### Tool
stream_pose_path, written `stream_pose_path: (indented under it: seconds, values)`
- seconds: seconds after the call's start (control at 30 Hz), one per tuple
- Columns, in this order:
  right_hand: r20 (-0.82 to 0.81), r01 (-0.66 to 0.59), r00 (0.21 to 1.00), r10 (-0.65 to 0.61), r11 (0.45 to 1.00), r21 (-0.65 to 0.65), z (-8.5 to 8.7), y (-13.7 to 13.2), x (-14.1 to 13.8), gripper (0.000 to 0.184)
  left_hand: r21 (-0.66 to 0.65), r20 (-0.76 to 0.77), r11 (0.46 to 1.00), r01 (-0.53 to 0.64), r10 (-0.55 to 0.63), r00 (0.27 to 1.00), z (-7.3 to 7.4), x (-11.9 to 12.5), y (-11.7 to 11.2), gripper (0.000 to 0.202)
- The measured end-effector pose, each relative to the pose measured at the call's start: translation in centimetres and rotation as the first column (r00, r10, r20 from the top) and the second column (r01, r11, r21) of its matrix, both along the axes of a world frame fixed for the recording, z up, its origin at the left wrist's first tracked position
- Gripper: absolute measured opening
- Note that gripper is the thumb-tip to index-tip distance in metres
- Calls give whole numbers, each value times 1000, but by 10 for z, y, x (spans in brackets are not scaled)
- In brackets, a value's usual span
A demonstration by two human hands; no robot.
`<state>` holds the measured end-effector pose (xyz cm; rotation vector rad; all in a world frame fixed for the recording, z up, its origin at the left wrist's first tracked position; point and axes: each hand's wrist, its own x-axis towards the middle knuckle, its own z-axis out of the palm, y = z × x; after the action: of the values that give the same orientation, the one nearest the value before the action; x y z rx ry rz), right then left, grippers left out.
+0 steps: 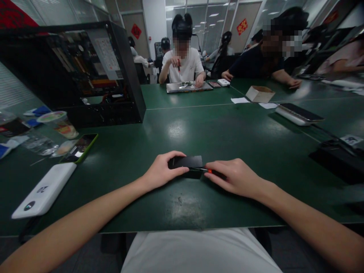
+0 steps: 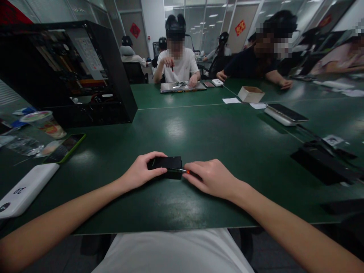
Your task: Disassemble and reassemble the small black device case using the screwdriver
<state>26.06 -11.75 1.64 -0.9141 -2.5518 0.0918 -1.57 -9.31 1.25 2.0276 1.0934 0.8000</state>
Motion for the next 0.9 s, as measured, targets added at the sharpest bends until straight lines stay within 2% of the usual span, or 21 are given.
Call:
stream_pose_path:
  seconds: [0.27, 0.4, 0.47, 0.9]
  values:
    - [59, -87, 995, 78, 983, 159, 1, 0, 3, 22, 67, -87, 984, 168, -161, 983, 2, -11, 6, 37]
    - [155, -130, 985, 81, 932, 339, 6, -2, 5, 23, 72, -91, 980, 185, -178, 980, 1, -11, 7, 37]
    - [150, -136, 985, 85, 916, 378, 8, -2, 6, 22, 80, -91, 981, 179, -171, 981, 0, -11, 7, 37]
    - [149, -145, 984, 97, 922, 358, 13, -3, 13, 18, 91, -59, 989, 117, -112, 992, -2, -8, 3, 40]
